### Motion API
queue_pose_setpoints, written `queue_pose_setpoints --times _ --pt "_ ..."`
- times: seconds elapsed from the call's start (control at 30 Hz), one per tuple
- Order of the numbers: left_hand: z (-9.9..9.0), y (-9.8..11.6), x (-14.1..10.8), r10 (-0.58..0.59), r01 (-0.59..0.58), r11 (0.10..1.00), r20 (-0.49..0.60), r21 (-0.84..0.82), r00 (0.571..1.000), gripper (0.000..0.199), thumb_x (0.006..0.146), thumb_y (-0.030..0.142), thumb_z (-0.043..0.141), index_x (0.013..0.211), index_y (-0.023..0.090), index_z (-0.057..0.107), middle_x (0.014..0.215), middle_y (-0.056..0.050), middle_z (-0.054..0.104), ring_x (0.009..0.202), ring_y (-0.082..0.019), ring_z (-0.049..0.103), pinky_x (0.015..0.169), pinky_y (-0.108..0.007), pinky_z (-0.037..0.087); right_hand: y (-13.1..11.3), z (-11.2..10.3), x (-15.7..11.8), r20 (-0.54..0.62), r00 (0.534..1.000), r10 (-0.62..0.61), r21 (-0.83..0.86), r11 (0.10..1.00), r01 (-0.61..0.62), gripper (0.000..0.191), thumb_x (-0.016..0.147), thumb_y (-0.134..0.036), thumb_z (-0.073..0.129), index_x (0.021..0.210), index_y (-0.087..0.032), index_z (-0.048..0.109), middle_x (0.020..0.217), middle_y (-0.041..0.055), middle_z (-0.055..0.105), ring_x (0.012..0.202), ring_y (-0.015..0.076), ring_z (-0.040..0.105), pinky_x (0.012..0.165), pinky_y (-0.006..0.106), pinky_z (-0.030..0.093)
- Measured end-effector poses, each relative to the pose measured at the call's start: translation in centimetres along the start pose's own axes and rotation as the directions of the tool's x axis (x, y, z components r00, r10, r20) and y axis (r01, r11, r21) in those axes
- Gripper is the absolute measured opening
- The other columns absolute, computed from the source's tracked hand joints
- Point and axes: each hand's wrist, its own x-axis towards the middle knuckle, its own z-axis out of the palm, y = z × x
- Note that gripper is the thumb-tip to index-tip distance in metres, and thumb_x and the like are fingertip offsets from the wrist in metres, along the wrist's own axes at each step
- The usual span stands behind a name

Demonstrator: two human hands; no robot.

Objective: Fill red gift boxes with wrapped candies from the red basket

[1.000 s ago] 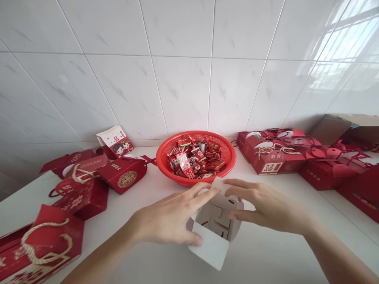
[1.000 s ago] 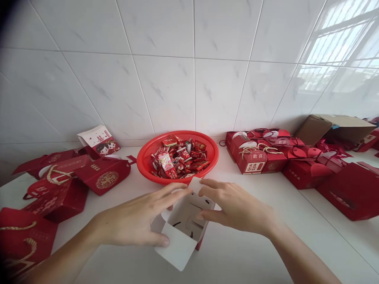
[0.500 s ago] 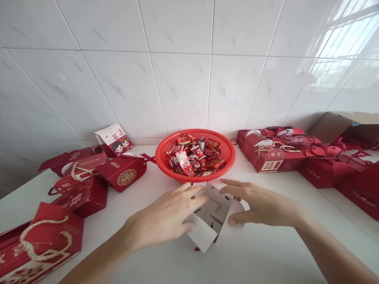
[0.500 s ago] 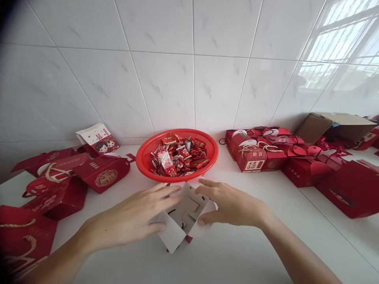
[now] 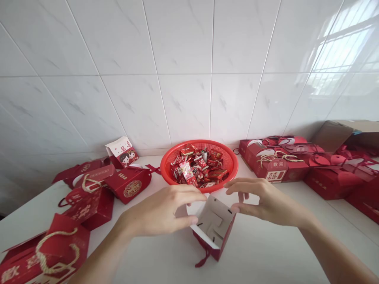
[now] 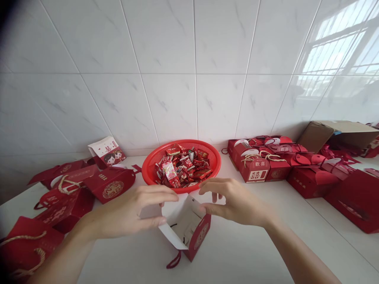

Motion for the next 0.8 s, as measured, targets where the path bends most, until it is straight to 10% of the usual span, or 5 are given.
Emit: queue_pose_setpoints --times 0.17,0.3,0.47,0.8 --pt "-1.1 -4.1 4.4 -0.114 0.111 0.993 -0.208 -0.025 0.971 0.035 0.093 0.034 0.055 0.123 0.022 0.07 0.124 -0.007 0.072 0.115 -0.025 0.066 0.101 -0.035 0.051 2.7 -1.0 5.2 -0.183 0.983 0.012 0.153 0.988 0.016 0.035 0.091 -0.05 0.061 0.095 -0.018 0.074 0.1 0.0083 0.076 0.081 0.0197 0.067 0.075 0.033 0.055" --pt "0.0 -7.0 9.4 -0.148 0.129 0.969 0.08 0.21 0.986 0.076 0.068 0.028 0.078 0.142 0.023 0.056 0.147 -0.013 0.056 0.136 -0.037 0.051 0.112 -0.045 0.042 6.9 1.3 10.9 -0.294 0.952 0.079 0.228 0.974 -0.01 0.026 0.084 -0.042 0.065 0.087 -0.017 0.072 0.091 0.007 0.075 0.081 0.0206 0.066 0.075 0.034 0.053" --pt "0.9 -8.7 12.5 -0.3 0.219 0.92 0.223 0.326 0.928 0.076 0.057 0.028 0.081 0.131 0.029 0.065 0.145 -0.015 0.054 0.116 -0.041 0.064 0.086 -0.044 0.056 9.9 4.3 14.0 -0.193 0.954 0.229 0.327 0.932 -0.158 0.018 0.08 -0.031 0.065 0.088 -0.016 0.068 0.086 0.0048 0.071 0.079 0.0181 0.064 0.069 0.029 0.051" --pt "0.5 -11.7 12.7 -0.25 0.238 0.967 -0.161 -0.095 0.955 0.058 0.066 0.037 0.082 0.12 0.022 0.07 0.121 -0.008 0.073 0.117 -0.036 0.064 0.098 -0.04 0.05 9.8 4.1 13.4 -0.106 0.934 0.341 0.472 0.844 -0.255 0.02 0.08 -0.033 0.069 0.091 -0.017 0.066 0.081 0.0021 0.069 0.069 0.0142 0.062 0.057 0.025 0.048"
